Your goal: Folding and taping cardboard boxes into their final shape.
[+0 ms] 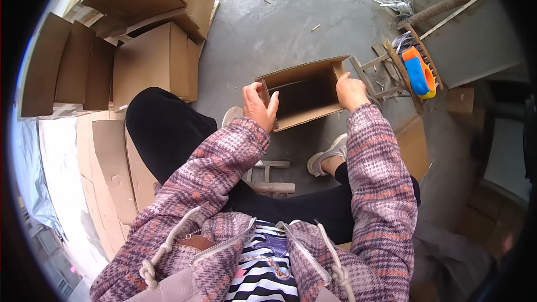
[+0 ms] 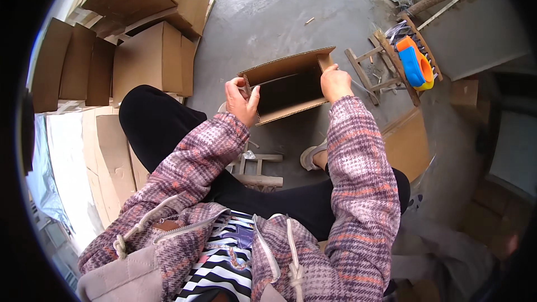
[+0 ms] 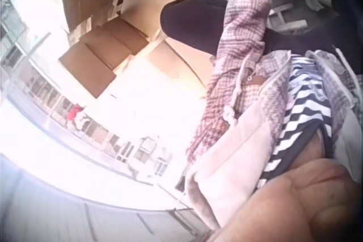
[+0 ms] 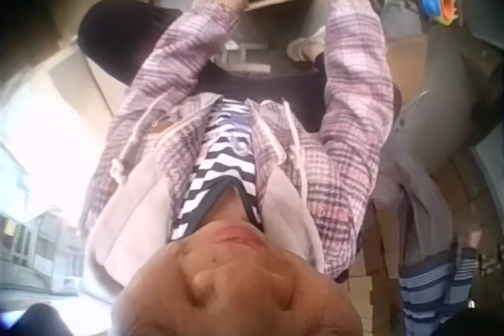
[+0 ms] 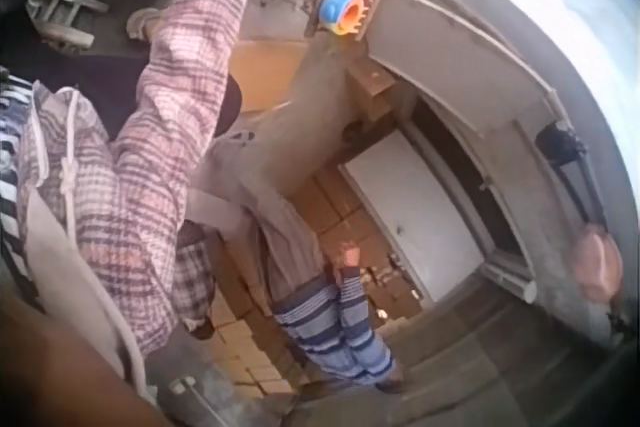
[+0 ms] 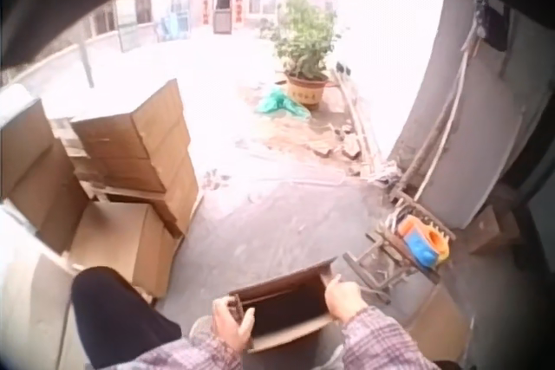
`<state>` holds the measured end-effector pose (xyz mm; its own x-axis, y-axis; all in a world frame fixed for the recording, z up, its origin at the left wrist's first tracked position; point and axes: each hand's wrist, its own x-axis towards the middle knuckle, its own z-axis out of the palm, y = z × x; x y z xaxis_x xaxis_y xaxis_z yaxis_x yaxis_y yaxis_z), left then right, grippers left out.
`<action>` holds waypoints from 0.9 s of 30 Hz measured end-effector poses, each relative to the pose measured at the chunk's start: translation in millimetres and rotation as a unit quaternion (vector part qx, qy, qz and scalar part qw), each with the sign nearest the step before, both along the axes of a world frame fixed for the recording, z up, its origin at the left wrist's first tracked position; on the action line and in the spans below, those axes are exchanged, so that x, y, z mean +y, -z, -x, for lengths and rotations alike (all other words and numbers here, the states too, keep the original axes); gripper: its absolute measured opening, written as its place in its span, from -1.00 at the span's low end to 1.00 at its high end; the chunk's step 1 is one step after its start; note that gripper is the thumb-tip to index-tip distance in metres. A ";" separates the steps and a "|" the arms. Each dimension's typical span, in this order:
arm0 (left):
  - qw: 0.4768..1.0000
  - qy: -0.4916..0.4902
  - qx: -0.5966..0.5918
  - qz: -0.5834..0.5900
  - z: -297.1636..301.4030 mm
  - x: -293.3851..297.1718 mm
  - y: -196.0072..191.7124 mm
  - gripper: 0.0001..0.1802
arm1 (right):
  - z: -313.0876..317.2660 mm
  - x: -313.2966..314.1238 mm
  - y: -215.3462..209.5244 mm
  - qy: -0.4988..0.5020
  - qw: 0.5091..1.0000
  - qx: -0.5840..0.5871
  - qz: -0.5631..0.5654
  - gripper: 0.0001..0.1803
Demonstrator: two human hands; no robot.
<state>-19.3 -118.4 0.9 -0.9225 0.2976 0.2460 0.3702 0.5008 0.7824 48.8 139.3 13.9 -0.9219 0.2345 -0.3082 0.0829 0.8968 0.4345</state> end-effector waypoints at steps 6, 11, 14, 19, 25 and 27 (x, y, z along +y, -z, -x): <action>0.973 0.135 -0.019 0.183 10.2 24.4 3.7 -0.74 | 5.5 -14.0 -7.9 0.024 0.997 -0.065 -0.034 -0.42; 0.966 0.208 0.045 0.149 8.2 8.9 3.1 -0.76 | 9.5 -17.8 -16.6 0.095 0.988 -0.117 0.035 -0.23; 0.951 0.213 0.151 0.168 7.1 18.8 -39.0 -0.39 | 8.5 -14.7 -1.5 0.142 0.980 -0.134 0.026 -0.15; 0.935 0.237 0.104 0.243 4.4 9.6 -42.3 0.24 | 17.9 -25.9 3.0 0.187 0.976 -0.093 0.057 -0.04; 0.918 0.290 0.120 0.244 -4.8 -4.1 -38.4 0.39 | 0.7 -8.8 -14.1 0.200 0.963 -0.031 0.179 -0.12; 0.910 0.312 0.123 0.246 -6.6 -7.8 -42.0 0.38 | -3.5 -7.1 -16.9 0.205 0.958 -0.037 0.198 -0.16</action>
<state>-12.7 -126.3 42.9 -0.4721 0.8737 0.1173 0.8354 0.4009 0.3761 52.3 132.2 30.8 -0.7497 0.4237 -0.5083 0.4462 0.8909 0.0846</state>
